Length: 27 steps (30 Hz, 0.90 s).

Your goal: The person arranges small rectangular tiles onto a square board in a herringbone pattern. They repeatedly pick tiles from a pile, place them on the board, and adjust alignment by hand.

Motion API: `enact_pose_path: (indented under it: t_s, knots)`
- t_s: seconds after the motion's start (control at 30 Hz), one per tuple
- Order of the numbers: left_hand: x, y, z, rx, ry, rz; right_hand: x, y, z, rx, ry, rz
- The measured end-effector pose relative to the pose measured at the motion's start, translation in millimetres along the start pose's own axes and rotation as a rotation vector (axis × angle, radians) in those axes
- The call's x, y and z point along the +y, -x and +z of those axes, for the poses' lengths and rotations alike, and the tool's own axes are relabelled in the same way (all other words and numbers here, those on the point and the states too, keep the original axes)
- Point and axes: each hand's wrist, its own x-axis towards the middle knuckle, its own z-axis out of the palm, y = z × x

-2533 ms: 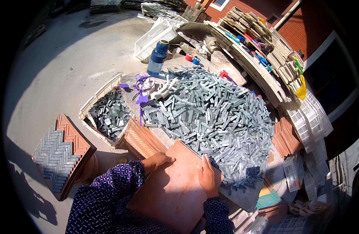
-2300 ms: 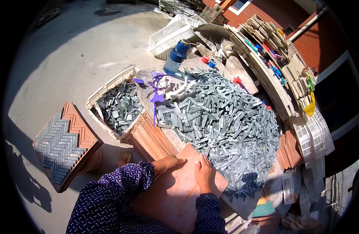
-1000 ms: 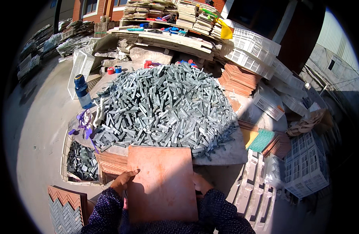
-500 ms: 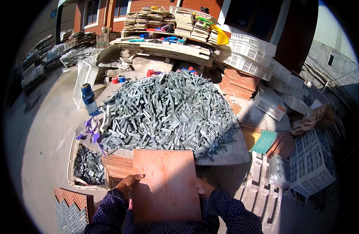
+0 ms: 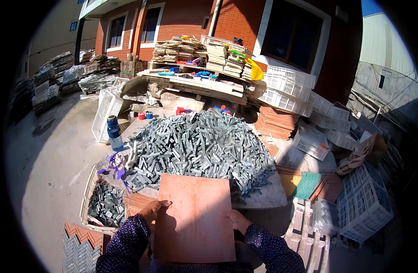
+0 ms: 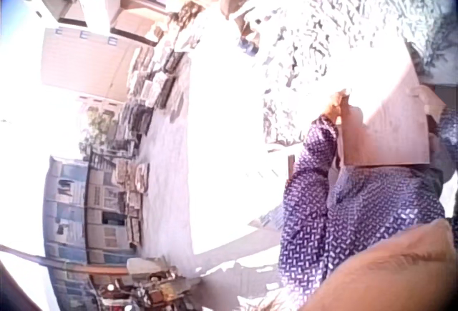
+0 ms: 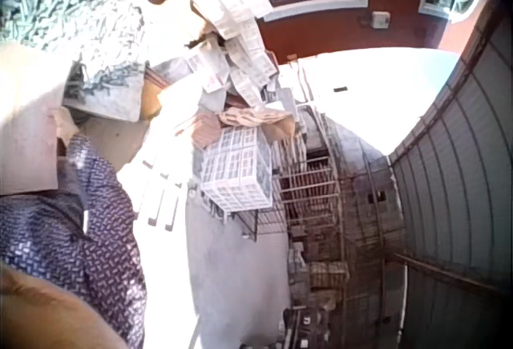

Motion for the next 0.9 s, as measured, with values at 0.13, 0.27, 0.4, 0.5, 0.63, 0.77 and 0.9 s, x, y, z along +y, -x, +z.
enact_pose_path:
  t_s: [0.13,0.27,0.4,0.5,0.63,0.77,0.9]
  knots:
    - [103.8,49.8,20.1,-0.058,-0.127,0.419,-117.4,36.6,83.1,0.096,0.297,-0.522]
    - [135.6,79.8,18.5,-0.104,-0.741,0.961,-165.1,56.5,74.7,0.087,1.053,-1.079]
    - [120.9,94.3,15.7,-0.105,-1.21,1.368,-154.6,60.5,90.2,-0.017,1.266,-1.237]
    - [79.5,83.5,8.9,-0.034,-1.338,1.429,-114.1,51.1,65.2,0.133,1.594,-1.448]
    - [26.2,71.3,-17.5,0.099,-1.549,1.386,-47.4,30.8,50.9,0.18,1.579,-1.309]
    - [-20.0,43.1,-44.6,0.171,-1.608,1.4,-8.8,17.3,44.5,0.246,1.634,-1.278]
    - [-49.5,22.4,-63.9,0.247,-1.619,1.26,28.9,-0.5,43.4,0.303,1.649,-1.244]
